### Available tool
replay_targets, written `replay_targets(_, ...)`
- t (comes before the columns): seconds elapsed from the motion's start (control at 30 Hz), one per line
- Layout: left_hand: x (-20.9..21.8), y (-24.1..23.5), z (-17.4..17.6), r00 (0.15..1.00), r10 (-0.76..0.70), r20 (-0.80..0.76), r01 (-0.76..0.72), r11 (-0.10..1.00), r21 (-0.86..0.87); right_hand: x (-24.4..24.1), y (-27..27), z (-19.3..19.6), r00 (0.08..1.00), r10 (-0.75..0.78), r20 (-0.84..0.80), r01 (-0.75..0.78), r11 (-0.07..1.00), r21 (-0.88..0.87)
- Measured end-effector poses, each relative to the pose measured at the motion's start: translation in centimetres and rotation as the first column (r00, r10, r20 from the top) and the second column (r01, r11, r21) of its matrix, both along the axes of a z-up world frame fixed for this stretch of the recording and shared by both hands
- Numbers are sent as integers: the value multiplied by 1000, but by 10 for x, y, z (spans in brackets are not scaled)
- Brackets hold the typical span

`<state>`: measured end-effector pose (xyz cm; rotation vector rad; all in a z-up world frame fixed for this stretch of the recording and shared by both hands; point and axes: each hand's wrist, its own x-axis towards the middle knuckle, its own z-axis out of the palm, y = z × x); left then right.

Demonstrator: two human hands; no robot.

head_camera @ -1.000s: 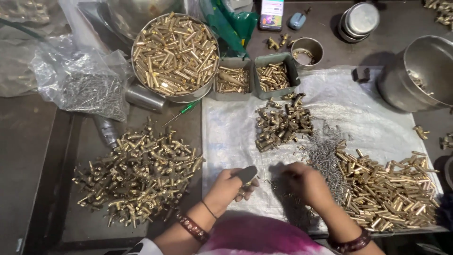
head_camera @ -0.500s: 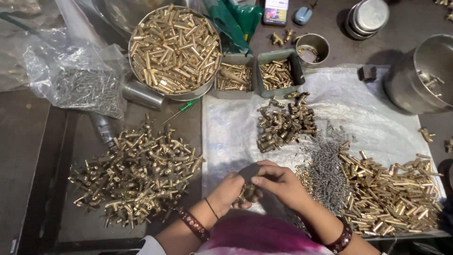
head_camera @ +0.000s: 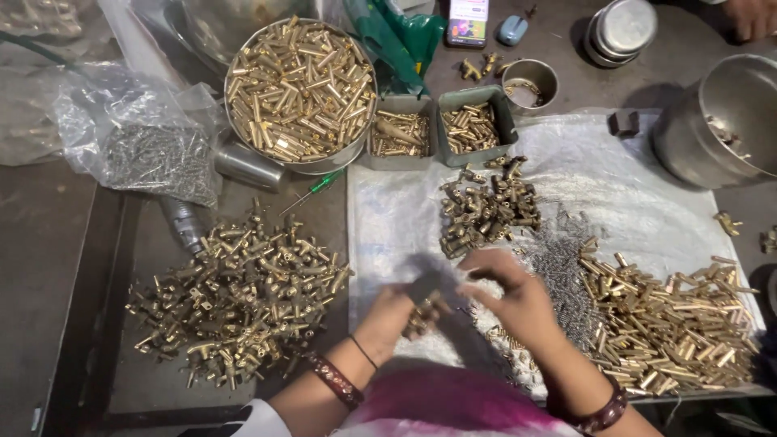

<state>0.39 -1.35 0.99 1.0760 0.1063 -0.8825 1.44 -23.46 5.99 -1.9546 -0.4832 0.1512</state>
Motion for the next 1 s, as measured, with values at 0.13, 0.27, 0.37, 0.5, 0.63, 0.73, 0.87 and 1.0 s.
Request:
replay_targets(0.13, -1, 13, 3, 951, 309, 7, -308, 946, 97, 7, -33, -14, 861, -453, -230, 462, 887, -18)
replay_targets(0.27, -7, 15, 10, 923, 382, -43, -381, 924, 24, -13, -36, -51, 986, -165, 17, 151, 846, -511)
replay_targets(0.37, -9, 10, 9, 962, 273, -2, -272, 960, 62, -19, -15, -49, 985, -5, 172, 106, 804, -585)
replay_targets(0.5, -9, 14, 12, 962, 253, -103, -250, 967, 43, -23, -12, -63, 998, 22, 54, 22, 705, -709)
replay_targets(0.63, 0, 16, -10, 958, 251, -135, -255, 967, -10, -20, -9, -67, 968, 174, 183, 28, 646, -763)
replay_targets(0.73, 5, 14, -19, 961, 244, -126, -248, 969, -12, -17, -11, -74, 969, 181, 167, 28, 591, -806)
replay_targets(0.87, 9, 13, -13, 952, 256, -166, -255, 966, 29, -17, -16, -82, 972, 185, 144, 17, 556, -831)
replay_targets(1.0, 9, 12, 0, 945, 266, -192, -260, 964, 57, -17, -16, -87, 965, 192, 181, 54, 528, -848)
